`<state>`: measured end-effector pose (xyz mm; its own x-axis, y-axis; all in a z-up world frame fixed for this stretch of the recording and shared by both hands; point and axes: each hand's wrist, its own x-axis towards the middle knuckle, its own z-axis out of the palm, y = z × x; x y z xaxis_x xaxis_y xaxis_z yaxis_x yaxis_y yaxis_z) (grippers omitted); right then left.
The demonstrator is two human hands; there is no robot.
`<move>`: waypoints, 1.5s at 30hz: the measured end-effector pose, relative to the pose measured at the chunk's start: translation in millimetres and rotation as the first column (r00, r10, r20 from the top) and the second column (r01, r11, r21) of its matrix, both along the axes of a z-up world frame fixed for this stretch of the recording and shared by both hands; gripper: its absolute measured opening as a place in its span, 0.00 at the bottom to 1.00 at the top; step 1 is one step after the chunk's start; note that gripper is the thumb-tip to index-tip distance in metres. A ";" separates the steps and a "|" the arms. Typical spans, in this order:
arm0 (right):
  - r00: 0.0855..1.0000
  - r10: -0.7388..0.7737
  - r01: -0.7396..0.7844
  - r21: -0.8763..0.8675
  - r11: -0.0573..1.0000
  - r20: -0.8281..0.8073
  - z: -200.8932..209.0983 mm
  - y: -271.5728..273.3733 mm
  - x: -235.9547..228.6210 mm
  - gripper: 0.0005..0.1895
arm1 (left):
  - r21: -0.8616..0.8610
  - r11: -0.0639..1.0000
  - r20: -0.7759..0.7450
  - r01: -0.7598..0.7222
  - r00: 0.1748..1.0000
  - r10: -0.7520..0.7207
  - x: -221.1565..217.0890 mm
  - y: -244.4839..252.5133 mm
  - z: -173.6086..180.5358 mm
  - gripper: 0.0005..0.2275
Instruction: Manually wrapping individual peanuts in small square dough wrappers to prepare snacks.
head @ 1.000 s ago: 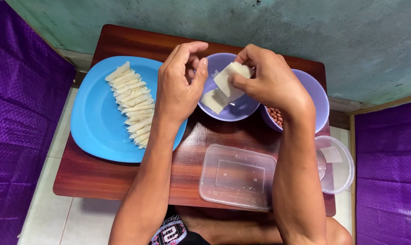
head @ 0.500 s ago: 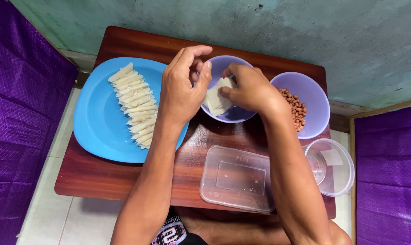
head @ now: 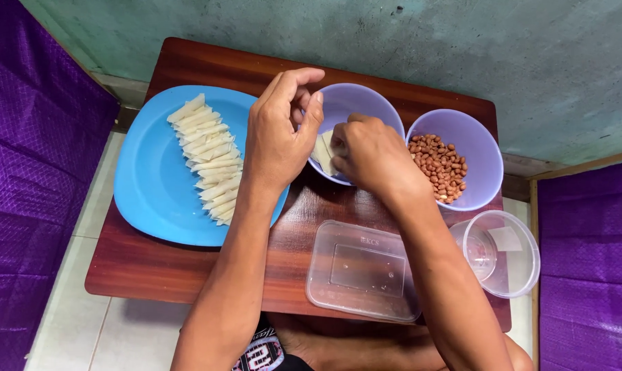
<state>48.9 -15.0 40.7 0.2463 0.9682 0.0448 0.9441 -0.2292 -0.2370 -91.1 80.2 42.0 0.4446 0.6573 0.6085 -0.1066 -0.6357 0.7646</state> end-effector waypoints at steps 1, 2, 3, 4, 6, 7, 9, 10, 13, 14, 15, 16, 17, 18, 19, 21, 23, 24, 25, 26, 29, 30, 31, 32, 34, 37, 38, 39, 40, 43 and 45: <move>1.000 0.001 -0.001 0.001 1.000 0.001 2.0 -1.7 0.7 0.10 | 0.001 1.000 0.001 -0.001 1.000 0.001 -0.3 0.7 -0.3 0.09; 1.000 0.005 -0.004 0.039 0.999 -0.027 4.2 -3.6 1.5 0.09 | -0.003 1.000 0.000 -0.001 1.000 0.001 -0.5 1.1 -0.5 0.09; 0.999 0.012 -0.008 0.077 0.997 -0.052 7.0 -5.6 2.7 0.08 | -0.006 1.000 0.001 -0.002 1.000 0.002 -0.4 1.3 -0.2 0.09; 0.999 0.013 -0.009 0.079 0.997 -0.050 11.5 -7.9 1.2 0.08 | -0.004 1.000 0.003 -0.003 1.000 0.003 0.1 1.3 0.4 0.09; 0.984 -0.035 0.060 0.137 0.989 -0.175 20.9 -12.1 -0.5 0.10 | -0.014 0.999 0.007 0.033 0.999 -0.033 2.4 2.1 2.3 0.09; 0.985 -0.037 0.062 0.141 0.988 -0.171 26.5 -14.4 -3.5 0.10 | -0.011 0.999 0.011 0.035 0.999 -0.035 5.0 3.4 5.9 0.09; 0.945 -0.148 0.215 0.211 0.954 -0.293 38.7 -17.9 -8.4 0.11 | 0.025 0.996 -0.031 0.086 0.996 -0.085 11.3 7.0 14.1 0.08; 0.947 -0.147 0.214 0.218 0.952 -0.287 36.6 -20.3 -3.3 0.11 | 0.031 0.996 -0.025 0.086 0.996 -0.086 14.9 12.5 10.8 0.08; 0.883 -0.202 0.312 0.208 0.927 -0.424 28.0 -25.8 7.2 0.09 | 0.070 0.987 -0.065 0.143 0.988 -0.138 17.6 22.6 4.2 0.06; 0.838 -0.219 0.362 0.207 0.909 -0.500 24.2 -26.5 8.9 0.09 | 0.083 0.984 -0.103 0.154 0.984 -0.146 15.0 21.2 3.4 0.06; 0.787 -0.233 0.410 0.203 0.889 -0.571 21.3 -26.8 11.7 0.09 | 0.097 0.981 -0.140 0.167 0.978 -0.152 13.5 20.4 3.3 0.06; 0.790 -0.229 0.409 0.211 0.888 -0.569 22.7 -26.0 14.7 0.09 | 0.105 0.980 -0.136 0.166 0.979 -0.151 14.5 19.6 2.3 0.06; 0.775 -0.239 0.422 0.198 0.885 -0.585 21.2 -27.9 15.6 0.10 | 0.086 0.979 -0.180 0.183 0.970 -0.166 13.4 16.0 -1.9 0.06; 0.760 -0.250 0.436 0.184 0.881 -0.600 18.8 -29.7 16.4 0.10 | 0.066 0.978 -0.224 0.199 0.958 -0.180 12.1 12.5 -6.8 0.06; 0.756 -0.253 0.437 0.178 0.882 -0.604 19.5 -30.0 15.9 0.10 | 0.061 0.978 -0.229 0.200 0.956 -0.182 14.1 12.4 -8.6 0.06; 0.826 -0.268 0.401 0.183 0.898 -0.496 21.3 -30.1 14.6 0.09 | 0.137 0.972 -0.322 0.189 0.937 -0.137 17.8 12.5 -11.6 0.08; 0.861 -0.242 0.371 0.227 0.900 -0.448 23.4 -30.6 8.9 0.09 | 0.156 0.973 -0.360 0.169 0.927 -0.103 18.5 12.3 -13.9 0.08; 0.894 -0.216 0.338 0.273 0.901 -0.393 25.0 -30.8 6.2 0.08 | 0.180 0.972 -0.393 0.150 0.917 -0.069 19.0 12.2 -14.5 0.09; 0.892 -0.217 0.339 0.271 0.901 -0.396 23.6 -30.0 6.9 0.08 | 0.179 0.972 -0.396 0.151 0.916 -0.069 17.2 12.5 -14.1 0.09; 0.938 -0.173 0.255 0.263 0.930 -0.299 22.0 -29.0 7.7 0.07 | 0.181 0.973 -0.405 0.141 0.912 -0.056 15.5 12.9 -13.9 0.09; 0.979 -0.145 0.164 0.131 0.978 -0.142 16.6 -26.5 5.8 0.06 | 0.173 0.976 -0.421 0.130 0.906 -0.046 14.4 12.7 -16.5 0.08; 0.985 -0.157 0.159 0.018 0.987 -0.077 15.1 -25.1 4.0 0.06 | 0.168 0.978 -0.423 0.127 0.905 -0.044 14.2 12.9 -17.4 0.08; 0.985 -0.156 0.158 0.015 0.987 -0.080 15.4 -23.0 3.2 0.06 | 0.165 0.978 -0.427 0.126 0.903 -0.044 13.9 13.0 -17.3 0.08; 0.982 -0.164 0.163 -0.016 0.987 -0.092 15.9 -21.1 2.2 0.12 | 0.165 0.979 -0.423 0.119 0.905 -0.039 13.5 13.1 -17.0 0.08; 0.980 -0.173 0.169 -0.047 0.985 -0.101 14.5 -17.6 4.0 0.20 | 0.165 0.980 -0.417 0.113 0.908 -0.035 14.0 13.5 -16.4 0.07; 0.979 -0.175 0.168 -0.074 0.983 -0.106 7.0 -13.4 8.5 0.26 | 0.168 0.979 -0.406 0.114 0.913 -0.036 13.0 13.2 -17.7 0.07; 0.979 -0.183 0.177 -0.072 0.982 -0.088 5.1 -11.8 9.8 0.17 | 0.163 0.980 -0.407 0.117 0.913 -0.041 13.2 13.6 -18.5 0.07; 0.979 -0.191 0.186 -0.070 0.980 -0.069 3.5 -10.2 11.6 0.10 | 0.159 0.980 -0.405 0.122 0.913 -0.048 14.1 13.9 -19.2 0.07; 0.979 -0.193 0.188 -0.070 0.980 -0.069 4.5 -10.3 12.2 0.10 | 0.159 0.980 -0.405 0.124 0.913 -0.050 14.4 14.9 -19.3 0.07; 0.973 -0.202 0.204 0.010 0.979 -0.108 8.4 -12.2 11.6 0.06 | 0.157 0.980 -0.414 0.125 0.909 -0.049 13.1 15.4 -20.6 0.06; 0.967 -0.188 0.211 0.123 0.970 -0.174 14.3 -13.7 10.0 0.08 | 0.156 0.980 -0.413 0.123 0.909 -0.048 12.8 15.7 -20.1 0.06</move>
